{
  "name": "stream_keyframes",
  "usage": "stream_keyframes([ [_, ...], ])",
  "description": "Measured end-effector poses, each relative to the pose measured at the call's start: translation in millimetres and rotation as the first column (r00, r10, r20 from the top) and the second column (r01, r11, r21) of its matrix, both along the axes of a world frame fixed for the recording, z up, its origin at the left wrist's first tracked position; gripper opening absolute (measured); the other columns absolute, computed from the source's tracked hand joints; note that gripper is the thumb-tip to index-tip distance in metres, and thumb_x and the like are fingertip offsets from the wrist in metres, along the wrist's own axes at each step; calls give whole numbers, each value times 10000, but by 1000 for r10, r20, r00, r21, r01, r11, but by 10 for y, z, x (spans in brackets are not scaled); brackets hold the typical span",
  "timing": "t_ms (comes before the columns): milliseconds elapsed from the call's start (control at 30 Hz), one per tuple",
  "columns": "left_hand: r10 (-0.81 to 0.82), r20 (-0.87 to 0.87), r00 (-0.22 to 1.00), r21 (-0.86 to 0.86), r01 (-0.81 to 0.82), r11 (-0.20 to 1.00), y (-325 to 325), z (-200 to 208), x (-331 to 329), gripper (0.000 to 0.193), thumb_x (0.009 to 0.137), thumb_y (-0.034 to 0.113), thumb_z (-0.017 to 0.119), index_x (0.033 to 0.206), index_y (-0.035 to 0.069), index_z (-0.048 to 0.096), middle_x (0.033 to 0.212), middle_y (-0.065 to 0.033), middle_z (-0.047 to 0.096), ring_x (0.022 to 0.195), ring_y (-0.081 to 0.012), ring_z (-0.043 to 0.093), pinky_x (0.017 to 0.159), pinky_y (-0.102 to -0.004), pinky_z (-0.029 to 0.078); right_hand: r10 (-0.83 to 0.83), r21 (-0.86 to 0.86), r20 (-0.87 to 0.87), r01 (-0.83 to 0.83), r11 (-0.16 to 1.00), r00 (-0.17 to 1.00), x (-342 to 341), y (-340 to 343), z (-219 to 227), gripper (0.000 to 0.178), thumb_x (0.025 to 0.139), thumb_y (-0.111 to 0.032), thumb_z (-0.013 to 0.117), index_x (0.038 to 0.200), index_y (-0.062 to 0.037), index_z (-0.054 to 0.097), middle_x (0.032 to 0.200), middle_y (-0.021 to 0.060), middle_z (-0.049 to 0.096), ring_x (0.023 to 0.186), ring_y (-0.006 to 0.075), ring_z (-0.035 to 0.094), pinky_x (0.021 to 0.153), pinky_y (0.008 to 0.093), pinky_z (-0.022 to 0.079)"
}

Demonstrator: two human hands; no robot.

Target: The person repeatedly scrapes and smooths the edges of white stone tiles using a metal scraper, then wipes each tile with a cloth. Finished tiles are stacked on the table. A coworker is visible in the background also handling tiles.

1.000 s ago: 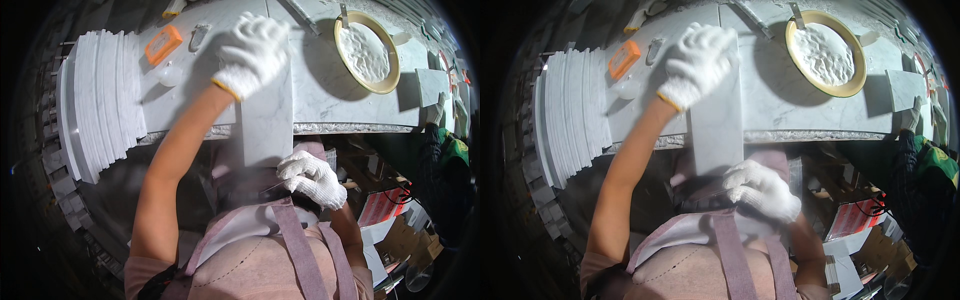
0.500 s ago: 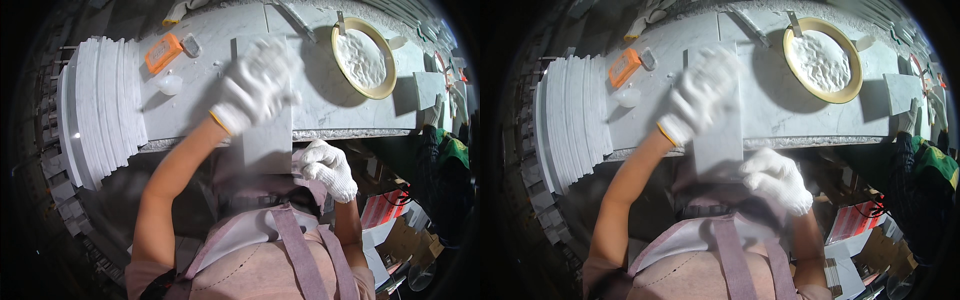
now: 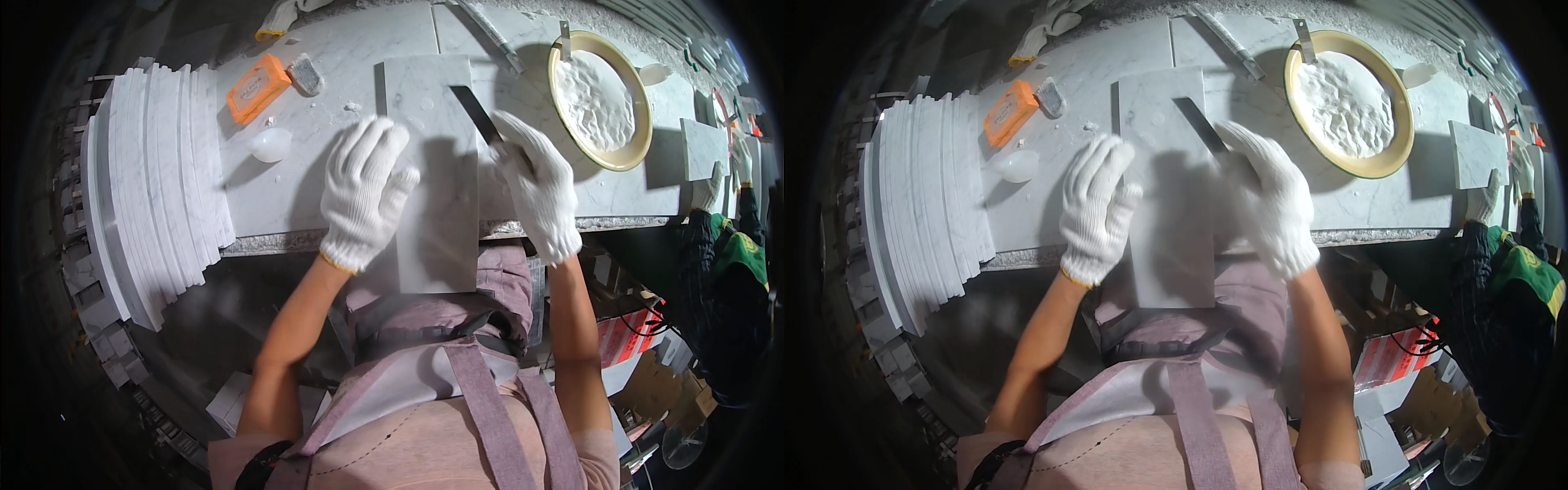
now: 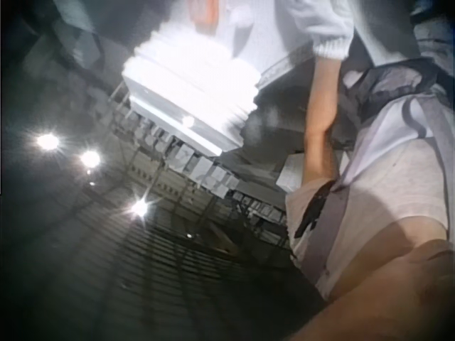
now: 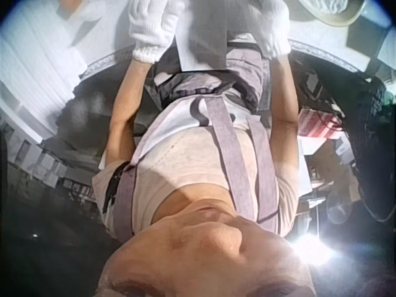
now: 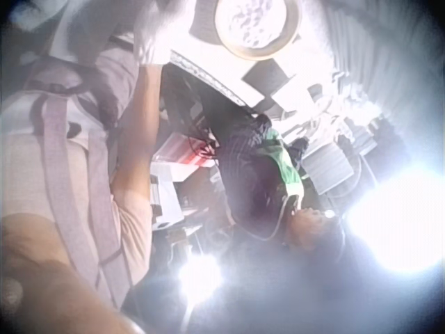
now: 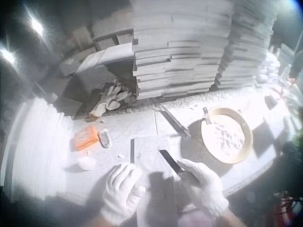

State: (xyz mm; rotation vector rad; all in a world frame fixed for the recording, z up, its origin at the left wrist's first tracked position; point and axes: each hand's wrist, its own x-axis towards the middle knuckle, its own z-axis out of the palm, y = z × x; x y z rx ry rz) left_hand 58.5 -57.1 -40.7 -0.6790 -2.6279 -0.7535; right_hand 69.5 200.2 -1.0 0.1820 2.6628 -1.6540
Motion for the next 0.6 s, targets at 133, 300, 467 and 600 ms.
stream_keyframes([
  [133, -20, -40, 999, 25, 21, 999, -37, 9, 199, 443, 1019, 406, 618, 1291, 65, 697, 1373, -134, 629, 1338, -348, 550, 1179, -533, 404, 99, 258, -129, -63, 964, 987, -401, -269, -40, 333, 997, -127, 646, 1321, -132, 721, 1053, 106, 749, 900, 253, 734, 796, 333, 564],
  [300, 43, -19, 999, -82, -44, 996, 3, -17, 210, 421, 996, 406, 640, 1249, 79, 720, 1351, -127, 640, 1318, -350, 566, 1163, -544, 426, 196, 462, -40, -156, 873, 980, -533, -342, -23, 331, 1008, -168, 633, 1327, -164, 723, 995, 66, 755, 882, 273, 734, 744, 359, 561],
  [467, 52, -2, 999, -81, -52, 995, -3, -42, 223, 401, 986, 390, 653, 1235, 85, 731, 1341, -126, 650, 1318, -348, 571, 1160, -551, 429, 241, 528, -73, -167, 832, 968, -586, -344, -77, 364, 1003, -125, 606, 1349, -168, 710, 947, 69, 738, 833, 281, 733, 714, 383, 566],
  [600, 54, 0, 999, -78, -53, 996, 5, -14, 209, 383, 971, 365, 668, 1223, 85, 738, 1347, -127, 653, 1325, -346, 569, 1164, -554, 426, 255, 531, -79, -176, 829, 964, -625, -348, -115, 401, 993, -90, 584, 1370, -174, 695, 941, 81, 724, 821, 289, 731, 719, 393, 574],
])
